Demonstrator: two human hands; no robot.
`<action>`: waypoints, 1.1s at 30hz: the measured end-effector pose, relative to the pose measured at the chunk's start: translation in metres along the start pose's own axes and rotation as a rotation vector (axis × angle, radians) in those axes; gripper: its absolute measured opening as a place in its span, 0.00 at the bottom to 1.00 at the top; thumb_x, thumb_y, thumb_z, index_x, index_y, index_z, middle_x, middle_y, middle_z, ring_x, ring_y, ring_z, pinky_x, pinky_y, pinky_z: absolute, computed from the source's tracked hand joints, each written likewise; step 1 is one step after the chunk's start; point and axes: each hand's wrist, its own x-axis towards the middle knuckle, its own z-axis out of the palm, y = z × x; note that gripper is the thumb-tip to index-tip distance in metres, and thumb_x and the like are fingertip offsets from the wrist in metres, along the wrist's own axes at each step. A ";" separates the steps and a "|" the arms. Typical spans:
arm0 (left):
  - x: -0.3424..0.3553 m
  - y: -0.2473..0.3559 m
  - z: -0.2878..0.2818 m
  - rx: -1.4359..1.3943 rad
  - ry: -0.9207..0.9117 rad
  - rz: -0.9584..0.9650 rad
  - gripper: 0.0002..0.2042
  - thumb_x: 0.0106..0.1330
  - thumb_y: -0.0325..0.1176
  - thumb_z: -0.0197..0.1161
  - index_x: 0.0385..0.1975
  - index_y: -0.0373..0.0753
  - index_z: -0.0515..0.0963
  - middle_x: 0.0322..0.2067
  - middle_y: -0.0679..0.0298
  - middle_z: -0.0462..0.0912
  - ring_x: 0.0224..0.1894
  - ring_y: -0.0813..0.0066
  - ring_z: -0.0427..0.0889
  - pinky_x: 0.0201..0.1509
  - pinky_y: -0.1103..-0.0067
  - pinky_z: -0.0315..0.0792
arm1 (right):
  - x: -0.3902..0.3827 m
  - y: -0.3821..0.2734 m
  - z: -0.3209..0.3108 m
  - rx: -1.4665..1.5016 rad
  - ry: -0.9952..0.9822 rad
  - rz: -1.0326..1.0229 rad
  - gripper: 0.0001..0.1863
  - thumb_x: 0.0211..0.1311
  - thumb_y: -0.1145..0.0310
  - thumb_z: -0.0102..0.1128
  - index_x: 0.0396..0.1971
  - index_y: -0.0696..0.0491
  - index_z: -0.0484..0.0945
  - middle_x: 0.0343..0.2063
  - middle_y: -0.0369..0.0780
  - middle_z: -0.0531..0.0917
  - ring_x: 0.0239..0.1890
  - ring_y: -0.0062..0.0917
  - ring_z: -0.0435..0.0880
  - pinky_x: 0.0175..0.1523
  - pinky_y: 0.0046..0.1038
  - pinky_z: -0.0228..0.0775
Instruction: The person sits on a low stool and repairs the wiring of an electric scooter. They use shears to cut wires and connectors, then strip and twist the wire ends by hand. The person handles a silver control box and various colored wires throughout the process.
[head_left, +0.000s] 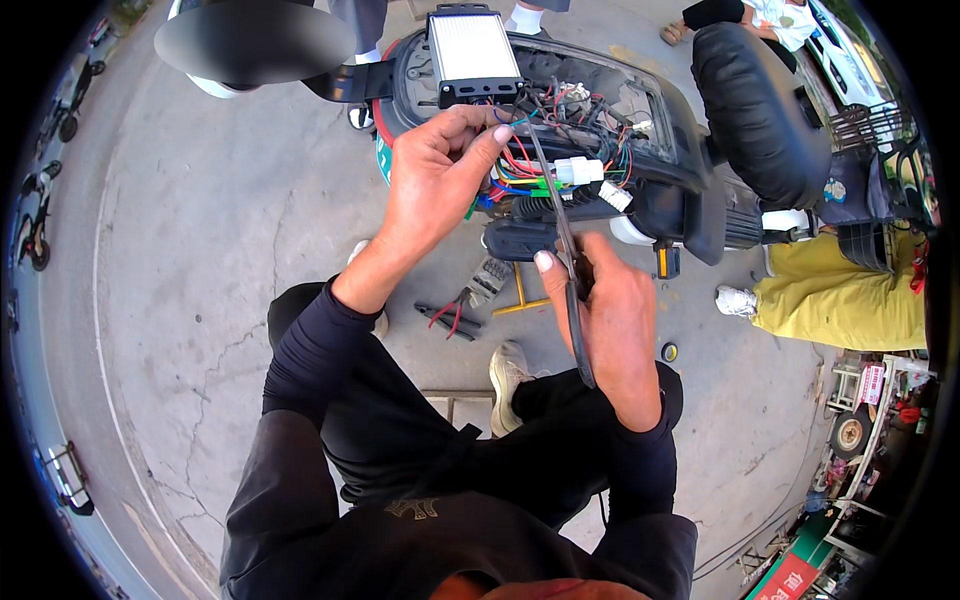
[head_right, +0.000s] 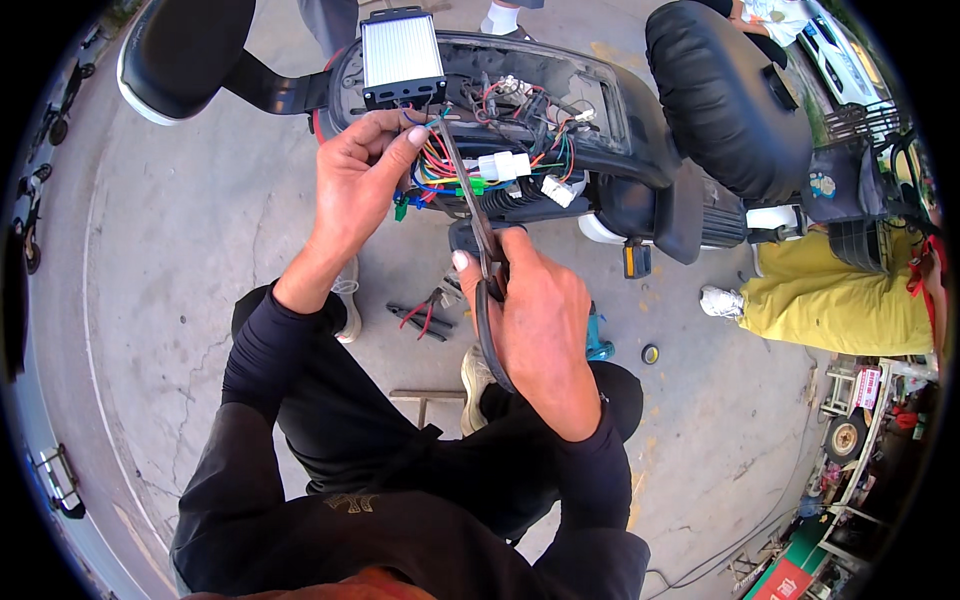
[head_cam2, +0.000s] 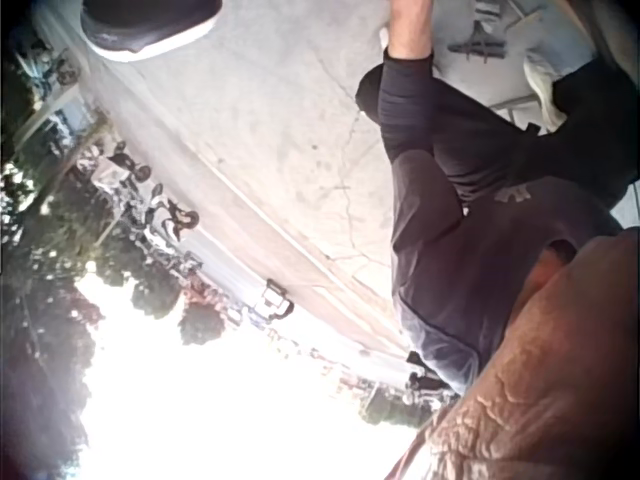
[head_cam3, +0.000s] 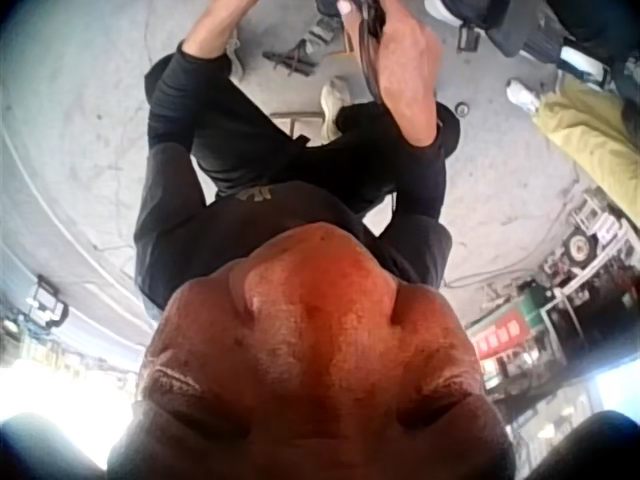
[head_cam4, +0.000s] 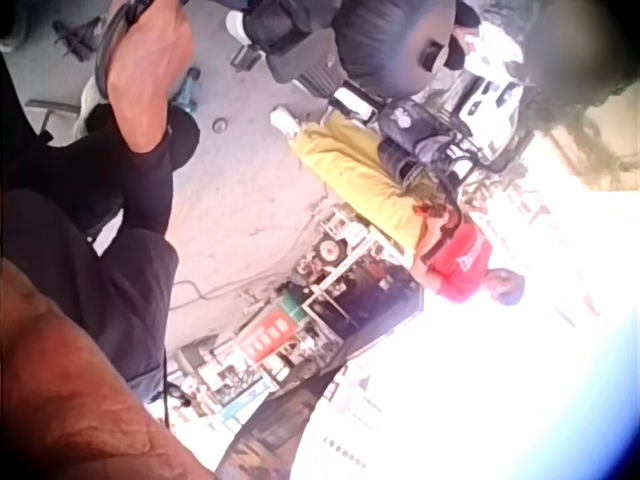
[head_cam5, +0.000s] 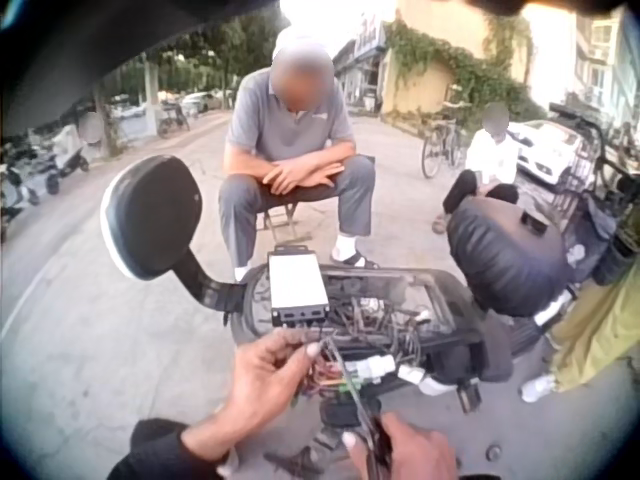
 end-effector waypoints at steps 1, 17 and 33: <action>0.000 -0.002 -0.001 0.017 -0.001 0.011 0.07 0.69 0.27 0.64 0.41 0.30 0.81 0.18 0.78 0.70 0.22 0.93 0.61 0.23 0.88 0.56 | 0.001 -0.001 0.001 0.013 0.002 0.007 0.14 0.65 0.63 0.66 0.34 0.60 0.77 0.13 0.43 0.72 0.12 0.32 0.68 0.22 0.31 0.60; 0.002 0.000 -0.005 -0.002 -0.052 0.034 0.08 0.71 0.29 0.63 0.44 0.32 0.80 0.22 0.77 0.76 0.22 0.95 0.65 0.23 0.89 0.58 | 0.002 -0.008 0.010 -0.155 0.090 -0.051 0.13 0.67 0.64 0.63 0.28 0.57 0.75 0.13 0.45 0.73 0.15 0.42 0.72 0.23 0.35 0.61; 0.007 0.003 -0.016 -0.171 -0.157 -0.070 0.08 0.72 0.32 0.62 0.43 0.34 0.78 0.19 0.78 0.72 0.18 0.94 0.64 0.19 0.88 0.55 | -0.002 0.006 -0.030 -0.340 0.170 -0.145 0.14 0.62 0.64 0.66 0.46 0.52 0.77 0.25 0.43 0.80 0.24 0.44 0.81 0.29 0.40 0.69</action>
